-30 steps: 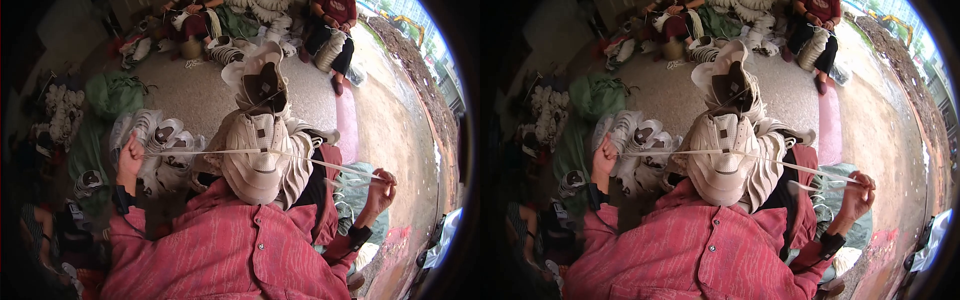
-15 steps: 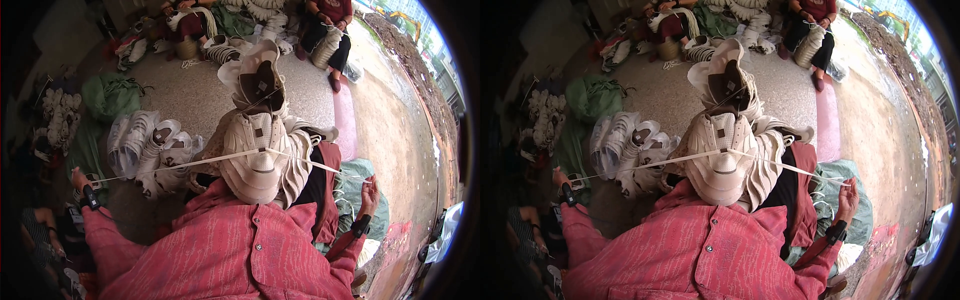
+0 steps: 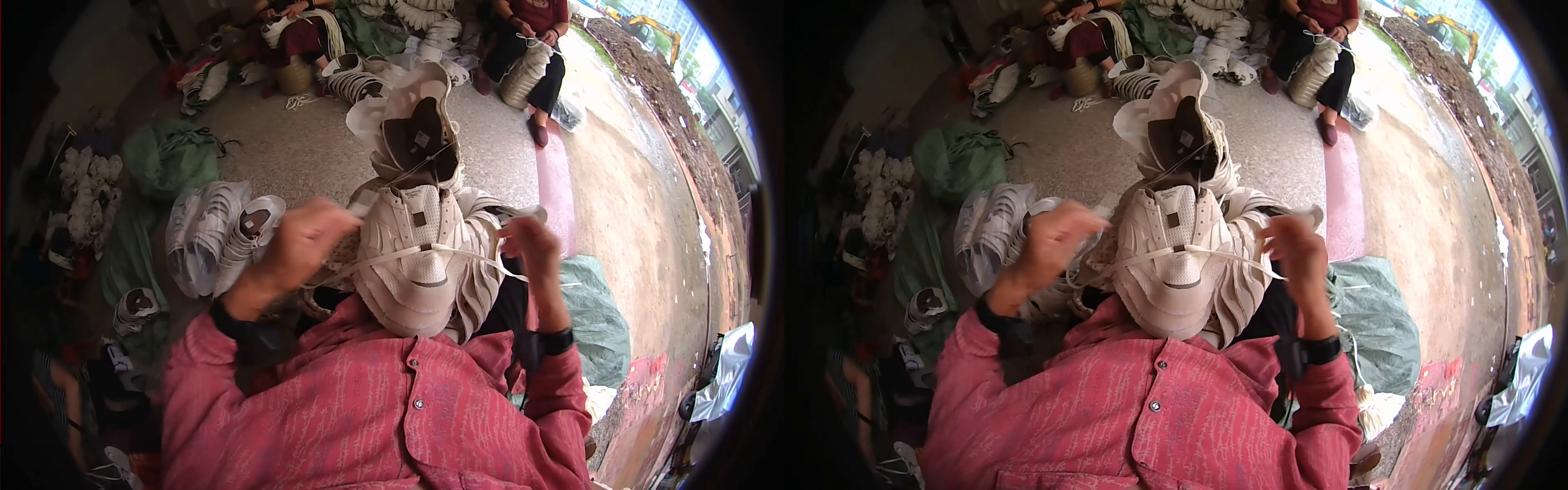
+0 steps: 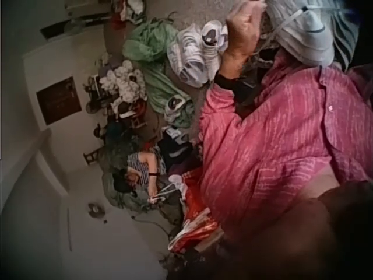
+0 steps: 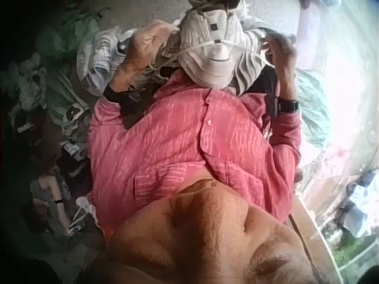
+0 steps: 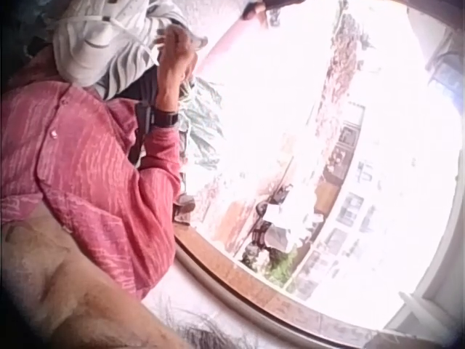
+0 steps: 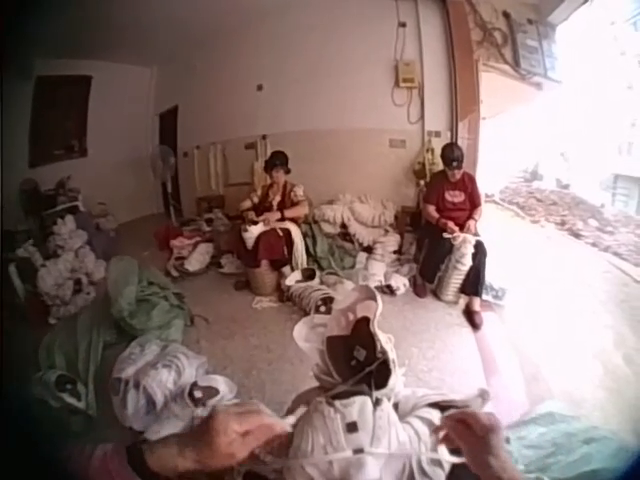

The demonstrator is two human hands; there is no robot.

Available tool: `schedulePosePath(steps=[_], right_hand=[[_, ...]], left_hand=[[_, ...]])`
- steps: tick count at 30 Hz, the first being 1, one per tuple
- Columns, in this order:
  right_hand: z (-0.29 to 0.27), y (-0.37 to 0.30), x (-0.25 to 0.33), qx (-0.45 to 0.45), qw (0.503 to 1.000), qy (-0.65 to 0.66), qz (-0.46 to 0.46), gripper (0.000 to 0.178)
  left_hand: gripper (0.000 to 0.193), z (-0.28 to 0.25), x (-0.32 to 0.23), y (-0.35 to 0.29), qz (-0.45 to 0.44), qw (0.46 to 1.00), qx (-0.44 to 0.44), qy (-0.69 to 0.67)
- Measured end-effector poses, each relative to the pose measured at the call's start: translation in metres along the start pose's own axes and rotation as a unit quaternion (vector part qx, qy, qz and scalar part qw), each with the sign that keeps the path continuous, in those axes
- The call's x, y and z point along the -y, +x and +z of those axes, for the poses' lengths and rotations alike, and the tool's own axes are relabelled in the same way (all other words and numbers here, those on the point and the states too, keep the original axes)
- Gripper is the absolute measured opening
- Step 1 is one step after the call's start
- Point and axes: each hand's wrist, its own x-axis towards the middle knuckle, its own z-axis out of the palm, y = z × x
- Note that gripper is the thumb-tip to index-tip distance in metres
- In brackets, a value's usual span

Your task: Lacing and assembling shoe upper components while sitting.

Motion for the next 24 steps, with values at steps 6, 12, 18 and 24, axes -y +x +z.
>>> schedulePosePath(steps=[6,12,18,24], right_hand=[[0.068,-0.01,0.012,0.14,0.954,-0.236,-0.116,0.008],[0.063,-0.008,0.018,0.195,0.948,-0.239,-0.08,0.01],[0.06,0.003,0.019,0.241,0.947,-0.209,-0.046,0.013],[0.07,-0.001,0.005,0.18,0.978,-0.1,0.043,0.013]], left_hand=[[0.013,0.074,-0.009,0.048,0.091,0.988,0.107,0.058],[0.018,0.089,-0.008,0.041,0.043,0.995,0.074,0.044],[0.024,0.087,-0.005,0.048,-0.014,0.992,0.118,-0.048],[0.026,0.093,-0.012,0.05,-0.038,0.992,0.109,-0.053]])
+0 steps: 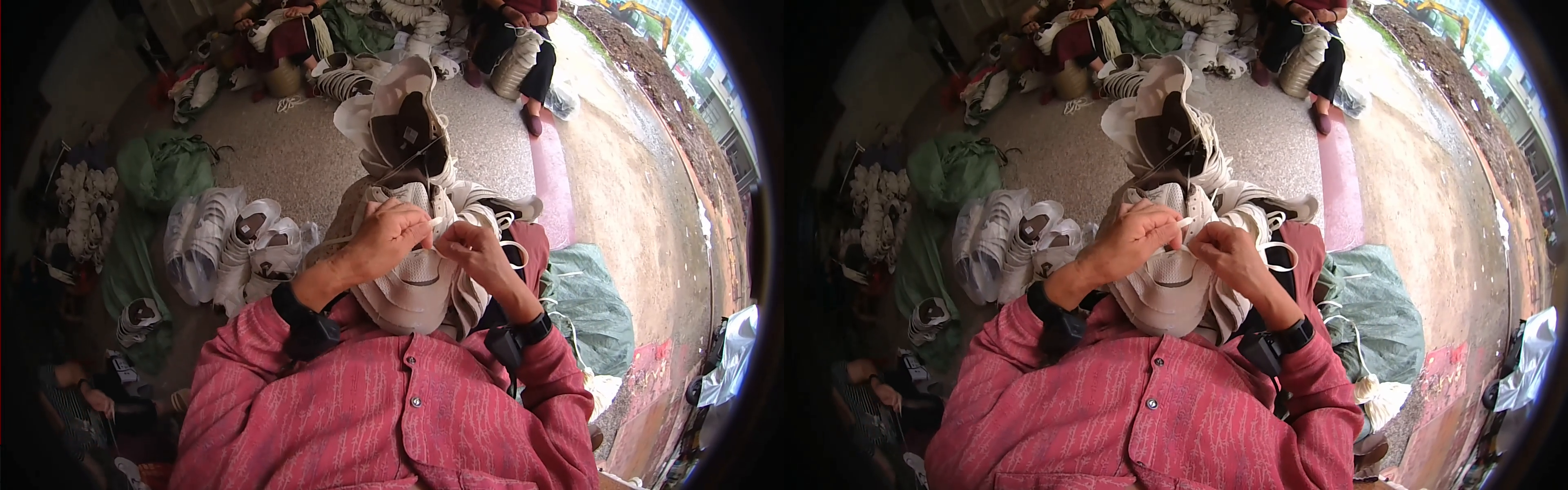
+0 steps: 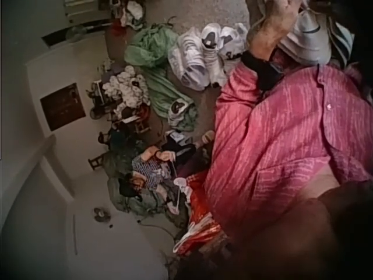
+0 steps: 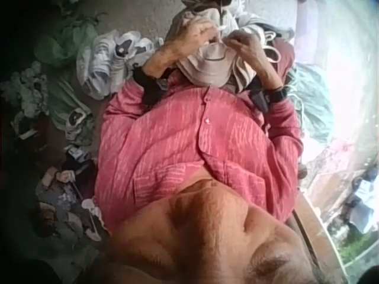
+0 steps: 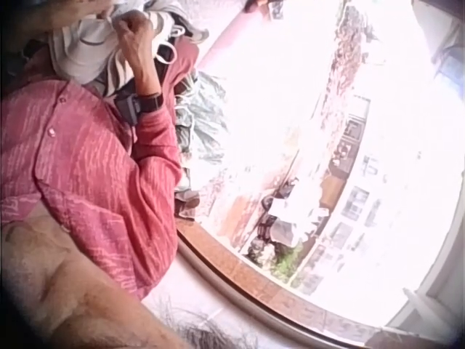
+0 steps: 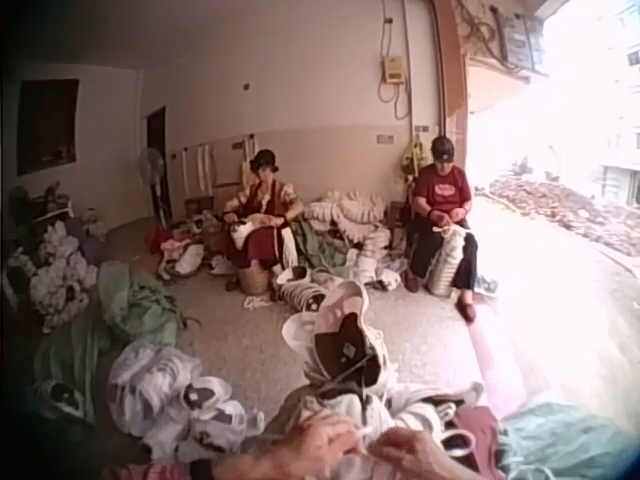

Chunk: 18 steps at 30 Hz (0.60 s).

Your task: Lacing and assembling shoe upper components while sitting.

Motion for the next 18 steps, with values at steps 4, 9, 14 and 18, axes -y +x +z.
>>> schedulePosePath(steps=[4,9,14,18], right_hand=[[0.006,-0.006,0.019,-0.032,0.977,-0.192,-0.09,0.011],[-0.009,0.009,0.048,-0.005,0.898,-0.378,-0.227,0.028],[-0.018,0.031,0.062,0.161,0.792,-0.533,-0.252,0.029],[-0.025,0.038,0.058,0.194,0.787,-0.496,-0.311,0.026]], left_hand=[[0.025,0.0,0.002,-0.002,-0.006,1.0,-0.002,-0.015],[0.022,-0.008,0.0,-0.005,-0.007,0.999,0.036,0.033],[0.018,-0.002,0.013,-0.01,0.119,0.989,-0.022,0.087],[0.017,0.001,0.019,-0.009,0.114,0.991,-0.024,0.068]])
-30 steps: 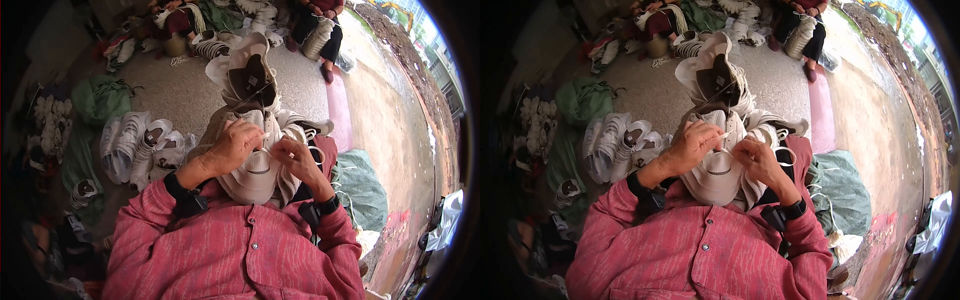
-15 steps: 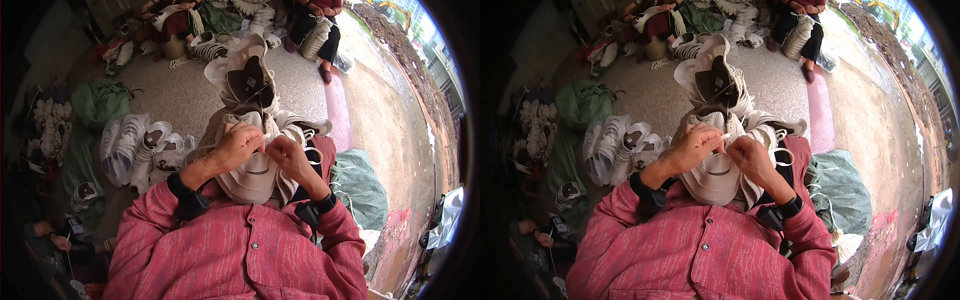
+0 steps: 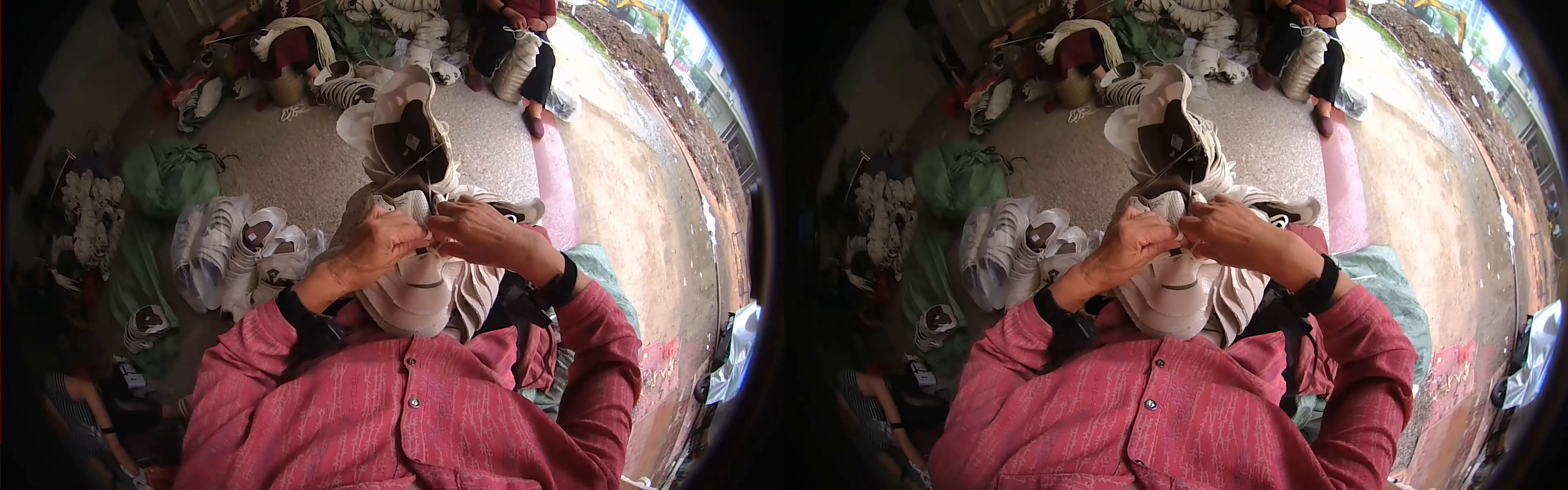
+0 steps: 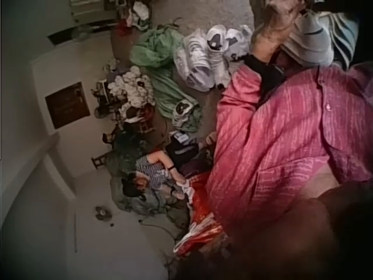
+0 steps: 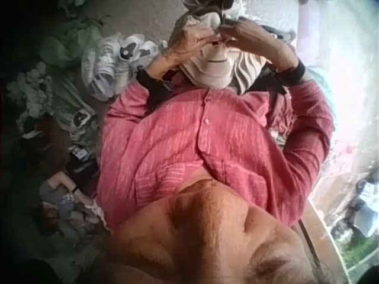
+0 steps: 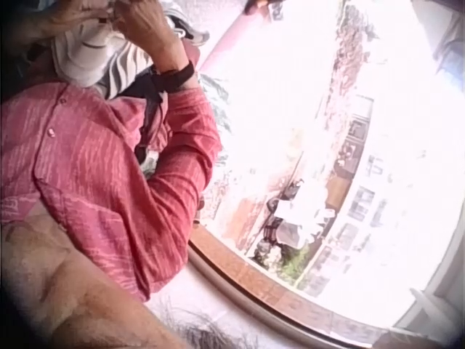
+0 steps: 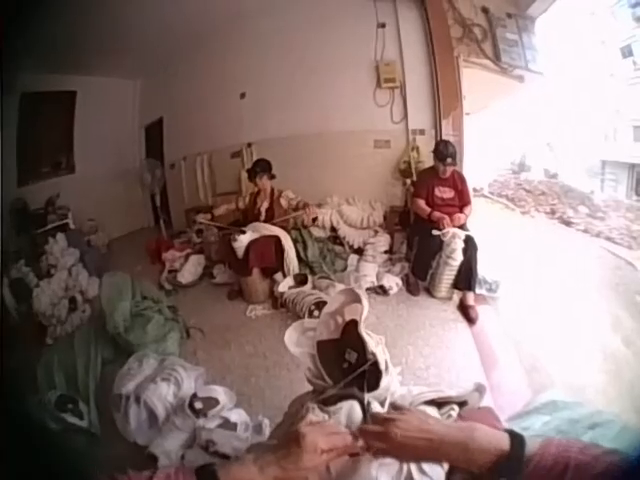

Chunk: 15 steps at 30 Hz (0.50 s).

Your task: Lacing and assembling shoe upper components while sitting.

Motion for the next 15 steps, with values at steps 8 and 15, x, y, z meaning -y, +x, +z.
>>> schedulePosePath(steps=[8,15], right_hand=[[0.018,-0.015,0.0,-0.115,0.993,0.034,0.015,0.022],[0.017,-0.013,-0.005,-0.105,0.99,0.085,0.035,0.021]], left_hand=[[0.013,-0.006,0.007,0.021,-0.036,0.994,0.098,0.023],[0.008,-0.011,0.003,0.026,0.039,0.987,0.022,0.154]])
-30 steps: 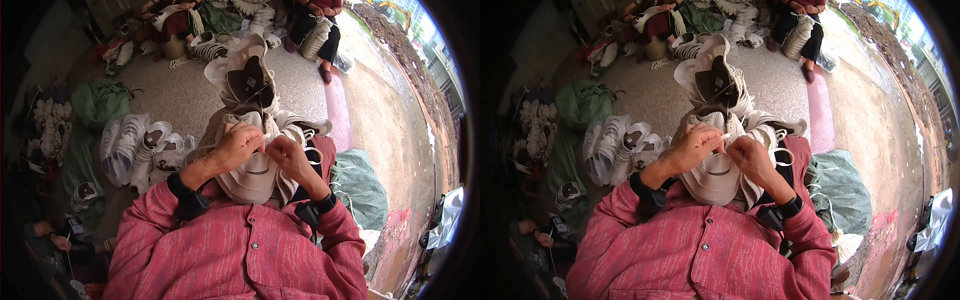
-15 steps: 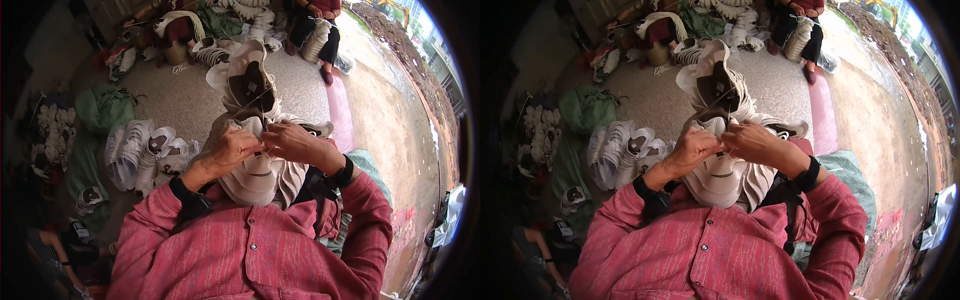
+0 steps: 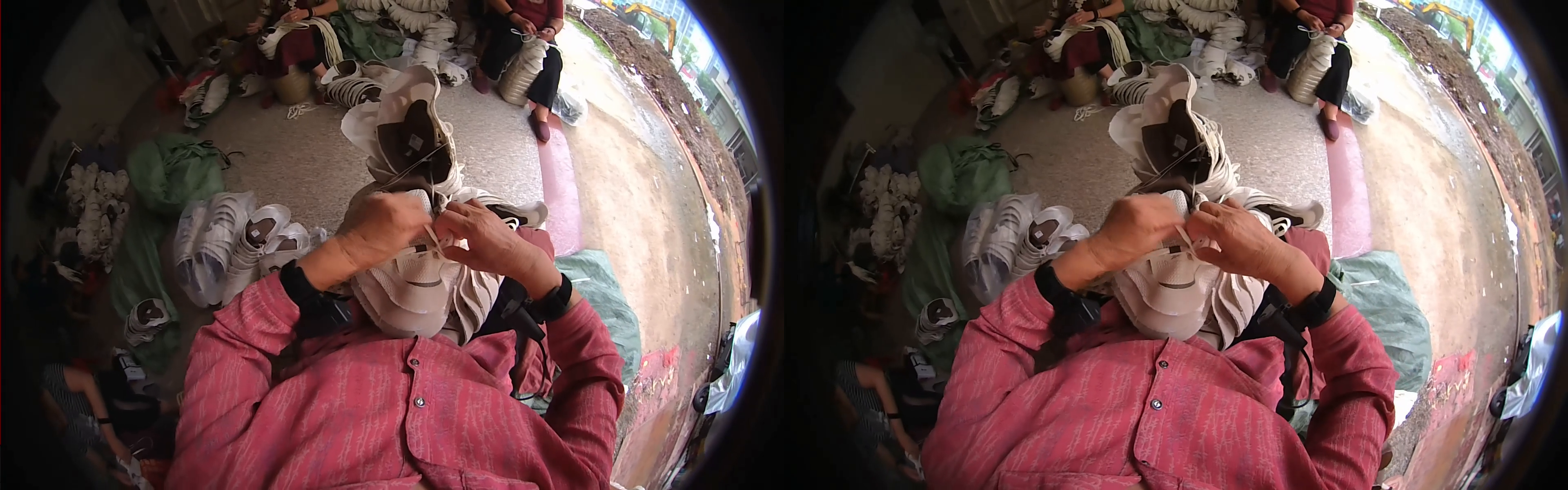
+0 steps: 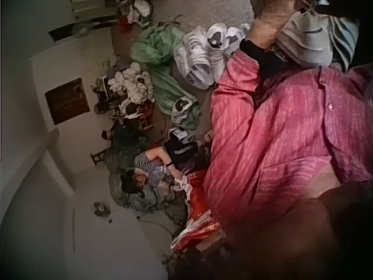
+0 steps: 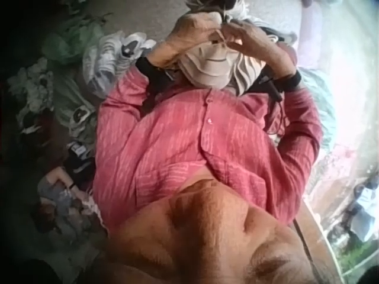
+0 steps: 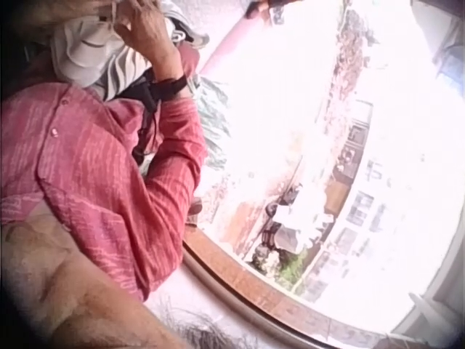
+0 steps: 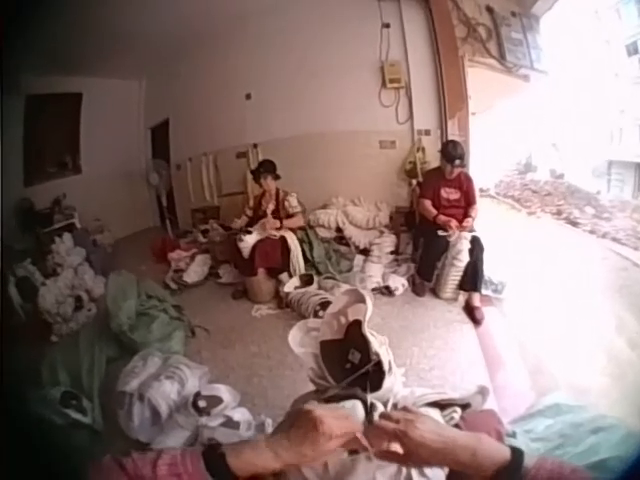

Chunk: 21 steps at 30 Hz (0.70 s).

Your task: Lacing and assembling shoe upper components while sitting.

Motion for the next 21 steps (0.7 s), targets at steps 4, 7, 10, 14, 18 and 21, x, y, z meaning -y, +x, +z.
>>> schedulePosePath(steps=[4,7,10,14,18,21], right_hand=[[-0.006,0.006,0.003,0.022,0.999,0.045,-0.007,0.022],[0.003,0.011,0.008,0.033,0.999,0.023,0.019,0.016],[0.014,0.012,0.02,0.009,0.998,-0.018,0.052,0.012],[0.023,0.01,0.027,-0.083,0.995,-0.045,0.022,0.013],[0.03,0.001,0.031,-0.091,0.993,0.071,0.035,0.013],[0.034,-0.003,0.03,-0.086,0.986,0.137,0.049,0.013]], left_hand=[[0.012,-0.018,0.001,-0.008,-0.094,0.986,-0.085,-0.108],[0.015,-0.012,-0.017,-0.028,-0.061,0.984,-0.143,-0.085],[0.015,-0.007,-0.034,-0.048,-0.3,0.856,-0.134,-0.4],[0.023,-0.009,-0.027,-0.073,-0.365,0.81,-0.003,-0.459],[0.025,-0.016,-0.025,-0.078,-0.354,0.824,0.089,-0.434],[0.024,-0.024,-0.03,-0.073,-0.343,0.864,0.05,-0.365]])
